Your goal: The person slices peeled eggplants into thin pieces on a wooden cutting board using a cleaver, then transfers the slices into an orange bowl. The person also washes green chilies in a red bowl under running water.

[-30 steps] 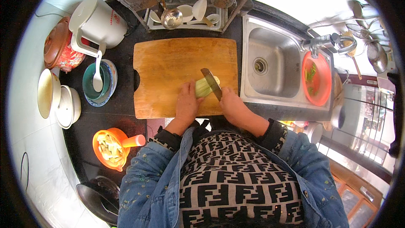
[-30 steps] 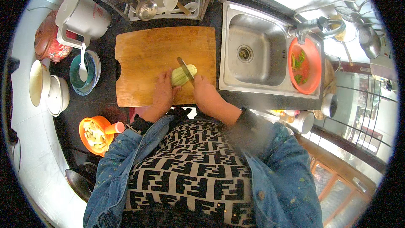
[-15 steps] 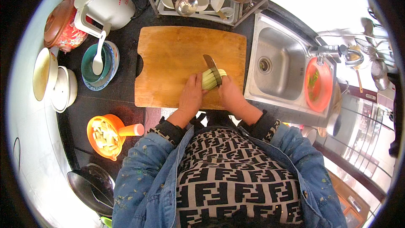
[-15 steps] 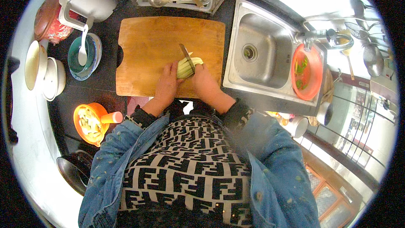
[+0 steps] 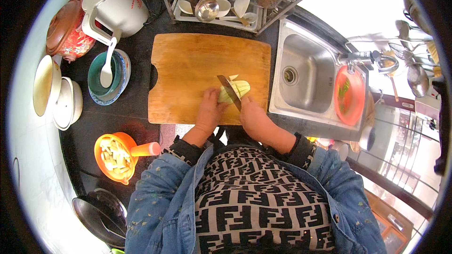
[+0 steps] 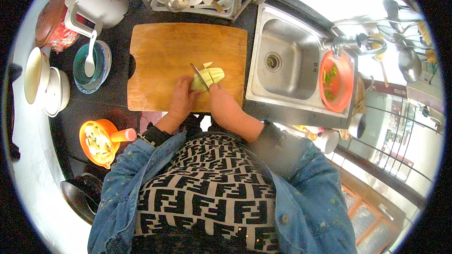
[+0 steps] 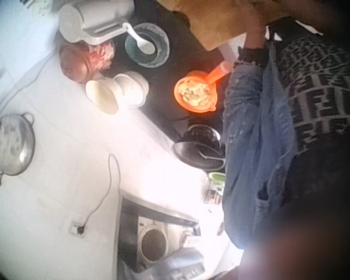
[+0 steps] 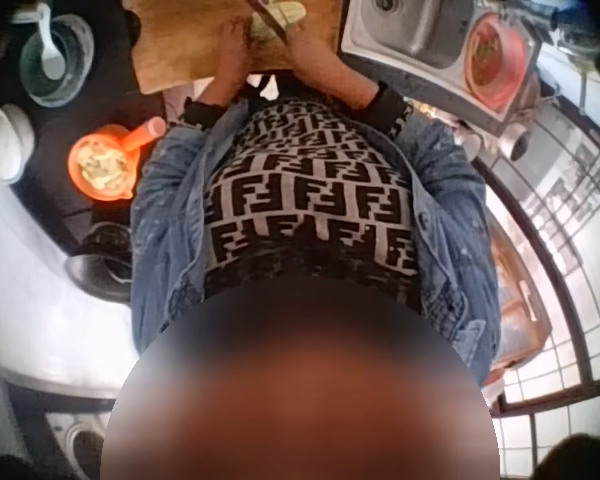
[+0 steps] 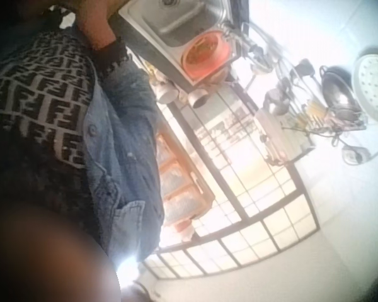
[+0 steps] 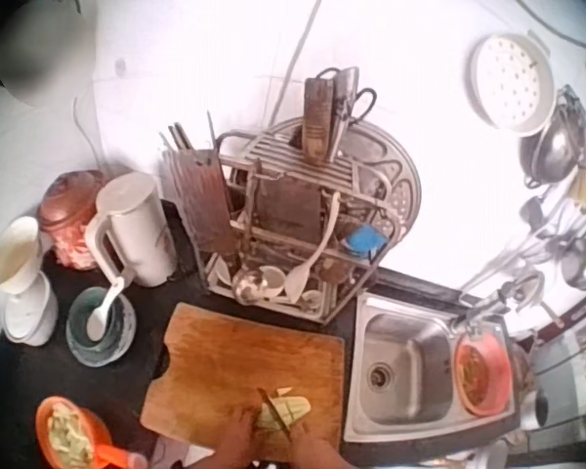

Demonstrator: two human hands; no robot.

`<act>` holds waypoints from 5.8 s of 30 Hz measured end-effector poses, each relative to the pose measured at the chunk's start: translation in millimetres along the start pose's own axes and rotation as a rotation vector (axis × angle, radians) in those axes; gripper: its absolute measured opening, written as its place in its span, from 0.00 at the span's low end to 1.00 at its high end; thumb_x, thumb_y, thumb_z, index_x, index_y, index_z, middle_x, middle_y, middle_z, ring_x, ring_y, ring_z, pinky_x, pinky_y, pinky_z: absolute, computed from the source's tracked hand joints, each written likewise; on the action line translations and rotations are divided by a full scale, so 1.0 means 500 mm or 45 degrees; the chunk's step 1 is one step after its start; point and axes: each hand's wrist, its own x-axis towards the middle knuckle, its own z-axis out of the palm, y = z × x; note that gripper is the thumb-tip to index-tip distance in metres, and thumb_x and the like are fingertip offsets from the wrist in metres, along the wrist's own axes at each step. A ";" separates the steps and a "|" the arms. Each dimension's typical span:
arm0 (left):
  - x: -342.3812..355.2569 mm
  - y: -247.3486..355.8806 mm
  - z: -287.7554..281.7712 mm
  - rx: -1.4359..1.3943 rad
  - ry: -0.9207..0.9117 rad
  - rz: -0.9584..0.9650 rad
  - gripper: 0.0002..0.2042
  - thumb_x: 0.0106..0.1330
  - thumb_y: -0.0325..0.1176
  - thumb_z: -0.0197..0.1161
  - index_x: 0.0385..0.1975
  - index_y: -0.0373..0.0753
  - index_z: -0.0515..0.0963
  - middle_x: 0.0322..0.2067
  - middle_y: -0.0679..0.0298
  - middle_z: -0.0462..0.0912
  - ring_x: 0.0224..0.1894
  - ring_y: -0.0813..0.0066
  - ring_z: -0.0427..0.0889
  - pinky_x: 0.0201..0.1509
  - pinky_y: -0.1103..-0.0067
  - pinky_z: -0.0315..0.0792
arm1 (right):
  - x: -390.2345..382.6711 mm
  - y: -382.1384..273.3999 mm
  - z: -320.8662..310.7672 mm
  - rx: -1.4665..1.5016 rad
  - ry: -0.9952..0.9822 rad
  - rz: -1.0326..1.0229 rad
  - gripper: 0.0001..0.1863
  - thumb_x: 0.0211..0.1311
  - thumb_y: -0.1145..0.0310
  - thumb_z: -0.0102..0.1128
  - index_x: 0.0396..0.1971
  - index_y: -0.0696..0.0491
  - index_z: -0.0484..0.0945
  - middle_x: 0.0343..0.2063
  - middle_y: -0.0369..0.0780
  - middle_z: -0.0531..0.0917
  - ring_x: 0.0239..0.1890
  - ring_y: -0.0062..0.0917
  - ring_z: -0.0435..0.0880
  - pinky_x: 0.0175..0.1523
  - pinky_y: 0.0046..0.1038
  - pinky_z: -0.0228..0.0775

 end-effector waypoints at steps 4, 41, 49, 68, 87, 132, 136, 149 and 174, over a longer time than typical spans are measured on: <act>-0.002 -0.006 0.008 0.033 0.034 0.001 0.24 0.52 0.24 0.67 0.49 0.30 0.69 0.49 0.45 0.71 0.52 0.44 0.71 0.56 0.64 0.68 | 0.022 0.017 0.008 0.002 -0.055 -0.093 0.10 0.56 0.81 0.44 0.39 0.66 0.64 0.37 0.62 0.73 0.39 0.59 0.76 0.43 0.50 0.71; 0.064 0.065 0.080 0.335 0.485 0.171 0.23 0.49 0.38 0.72 0.47 0.43 0.77 0.48 0.58 0.77 0.52 0.54 0.74 0.55 0.65 0.70 | 0.093 0.202 -0.006 1.198 -0.441 0.055 0.15 0.67 0.73 0.47 0.50 0.63 0.66 0.37 0.43 0.79 0.29 0.26 0.83 0.34 0.26 0.78; 0.049 0.047 0.063 0.133 0.421 0.201 0.22 0.51 0.36 0.70 0.48 0.43 0.78 0.49 0.57 0.77 0.53 0.54 0.73 0.59 0.65 0.67 | 0.080 0.184 0.030 1.284 -0.560 0.204 0.19 0.67 0.75 0.46 0.56 0.58 0.61 0.40 0.45 0.78 0.32 0.29 0.84 0.35 0.27 0.80; -0.207 0.085 -0.389 0.402 1.338 -0.001 0.21 0.50 0.30 0.70 0.47 0.40 0.77 0.48 0.56 0.75 0.51 0.54 0.73 0.56 0.65 0.69 | -0.016 -0.379 0.104 0.849 -0.774 -0.316 0.11 0.64 0.72 0.48 0.44 0.59 0.69 0.26 0.41 0.78 0.20 0.19 0.76 0.25 0.23 0.70; -0.355 -0.082 -0.490 0.917 0.607 -0.998 0.35 0.60 0.55 0.58 0.67 0.54 0.56 0.69 0.52 0.49 0.71 0.47 0.45 0.67 0.44 0.43 | 0.039 -0.333 0.108 1.026 -0.637 -0.176 0.11 0.65 0.72 0.48 0.46 0.57 0.69 0.26 0.35 0.75 0.24 0.18 0.75 0.29 0.21 0.70; -0.393 -0.139 -0.495 0.709 0.351 -1.097 0.42 0.49 0.37 0.71 0.67 0.53 0.57 0.70 0.49 0.40 0.66 0.31 0.50 0.66 0.52 0.57 | 0.059 -0.186 0.025 1.010 -0.487 -0.249 0.11 0.64 0.74 0.46 0.46 0.58 0.69 0.28 0.36 0.74 0.24 0.19 0.75 0.29 0.23 0.70; -0.398 -0.148 -0.496 0.763 0.324 -1.092 0.44 0.47 0.38 0.73 0.67 0.51 0.57 0.70 0.47 0.40 0.67 0.31 0.49 0.66 0.52 0.57 | 0.062 -0.202 0.030 1.045 -0.512 -0.273 0.12 0.64 0.75 0.46 0.46 0.58 0.68 0.27 0.36 0.74 0.23 0.19 0.75 0.29 0.23 0.70; -0.371 -0.108 -0.518 0.828 0.282 -0.870 0.40 0.55 0.52 0.66 0.68 0.56 0.55 0.69 0.44 0.43 0.70 0.37 0.43 0.70 0.53 0.46 | 0.090 -0.149 0.040 0.868 -0.436 -0.186 0.11 0.64 0.74 0.46 0.46 0.58 0.68 0.27 0.37 0.74 0.24 0.20 0.74 0.29 0.24 0.70; -0.413 -0.072 -0.602 0.969 0.100 -0.894 0.44 0.44 0.45 0.75 0.65 0.51 0.60 0.64 0.50 0.58 0.64 0.45 0.60 0.66 0.60 0.59 | 0.065 -0.155 0.011 0.821 -0.387 -0.248 0.12 0.64 0.73 0.44 0.46 0.57 0.68 0.28 0.37 0.74 0.24 0.19 0.74 0.29 0.23 0.70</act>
